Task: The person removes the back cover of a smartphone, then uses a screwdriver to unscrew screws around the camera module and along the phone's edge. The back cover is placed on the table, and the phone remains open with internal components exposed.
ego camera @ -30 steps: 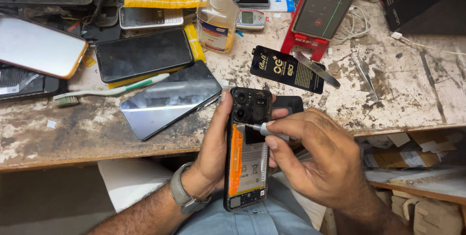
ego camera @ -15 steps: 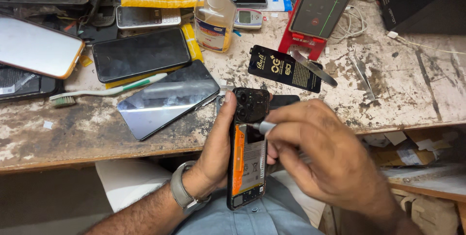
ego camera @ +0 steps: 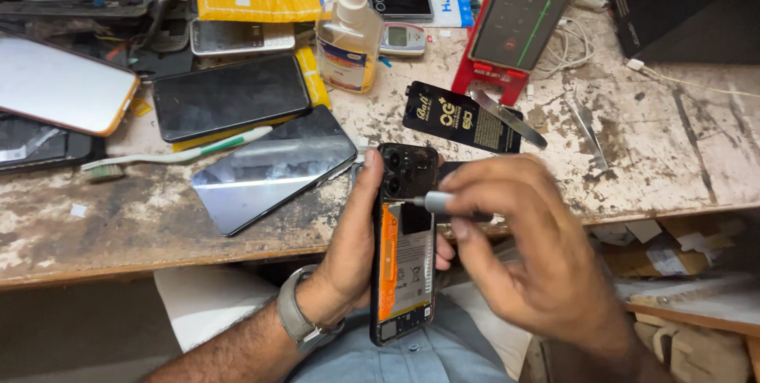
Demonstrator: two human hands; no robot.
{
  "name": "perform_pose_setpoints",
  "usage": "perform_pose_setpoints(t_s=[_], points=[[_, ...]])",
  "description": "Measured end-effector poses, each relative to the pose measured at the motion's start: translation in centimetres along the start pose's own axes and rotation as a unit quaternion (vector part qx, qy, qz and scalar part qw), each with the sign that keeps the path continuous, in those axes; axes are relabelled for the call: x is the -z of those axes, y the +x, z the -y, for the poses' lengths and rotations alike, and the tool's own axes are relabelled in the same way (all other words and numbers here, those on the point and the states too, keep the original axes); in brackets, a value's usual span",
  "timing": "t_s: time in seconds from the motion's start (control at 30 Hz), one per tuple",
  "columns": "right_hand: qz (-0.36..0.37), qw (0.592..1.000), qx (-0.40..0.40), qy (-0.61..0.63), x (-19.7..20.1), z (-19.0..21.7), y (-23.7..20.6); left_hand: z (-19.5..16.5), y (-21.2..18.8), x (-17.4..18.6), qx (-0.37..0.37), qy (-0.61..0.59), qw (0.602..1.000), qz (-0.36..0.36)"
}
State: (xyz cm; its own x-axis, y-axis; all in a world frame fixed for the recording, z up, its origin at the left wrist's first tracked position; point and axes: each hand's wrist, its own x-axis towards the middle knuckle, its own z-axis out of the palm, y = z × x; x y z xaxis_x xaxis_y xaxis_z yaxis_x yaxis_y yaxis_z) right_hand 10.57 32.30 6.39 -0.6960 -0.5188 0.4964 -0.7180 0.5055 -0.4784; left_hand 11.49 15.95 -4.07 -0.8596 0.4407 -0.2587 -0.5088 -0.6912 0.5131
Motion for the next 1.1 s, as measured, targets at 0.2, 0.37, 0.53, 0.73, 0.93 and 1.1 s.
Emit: perform_pose_setpoints(t_s=[0.2, 0.37, 0.53, 0.73, 0.93, 1.1], points=[[0.0, 0.997, -0.042, 0.057, 0.0, -0.1, -0.7, 0.0, 0.0, 0.0, 0.002, 0.001, 1.0, -0.005], [-0.007, 1.0, -0.025, 0.011, -0.2, -0.6, -0.9, 0.0, 0.1, -0.1, 0.009, 0.008, 1.0, -0.002], [-0.009, 1.0, -0.014, 0.012, -0.2, -0.3, -1.0, 0.0, 0.2, -0.1, -0.012, -0.008, 1.0, -0.012], [-0.032, 0.998, -0.014, 0.049, -0.9, -1.0, -1.8, -0.3, 0.0, 0.0, -0.008, -0.006, 1.0, 0.022], [-0.078, 0.996, -0.037, 0.029, 0.0, -2.3, -3.1, -0.4, -0.7, 0.5, 0.019, -0.031, 0.998, 0.052], [-0.018, 0.993, -0.101, -0.064, -0.2, -4.3, -3.1, -0.1, -1.4, 0.6, -0.023, -0.026, 0.999, -0.008]])
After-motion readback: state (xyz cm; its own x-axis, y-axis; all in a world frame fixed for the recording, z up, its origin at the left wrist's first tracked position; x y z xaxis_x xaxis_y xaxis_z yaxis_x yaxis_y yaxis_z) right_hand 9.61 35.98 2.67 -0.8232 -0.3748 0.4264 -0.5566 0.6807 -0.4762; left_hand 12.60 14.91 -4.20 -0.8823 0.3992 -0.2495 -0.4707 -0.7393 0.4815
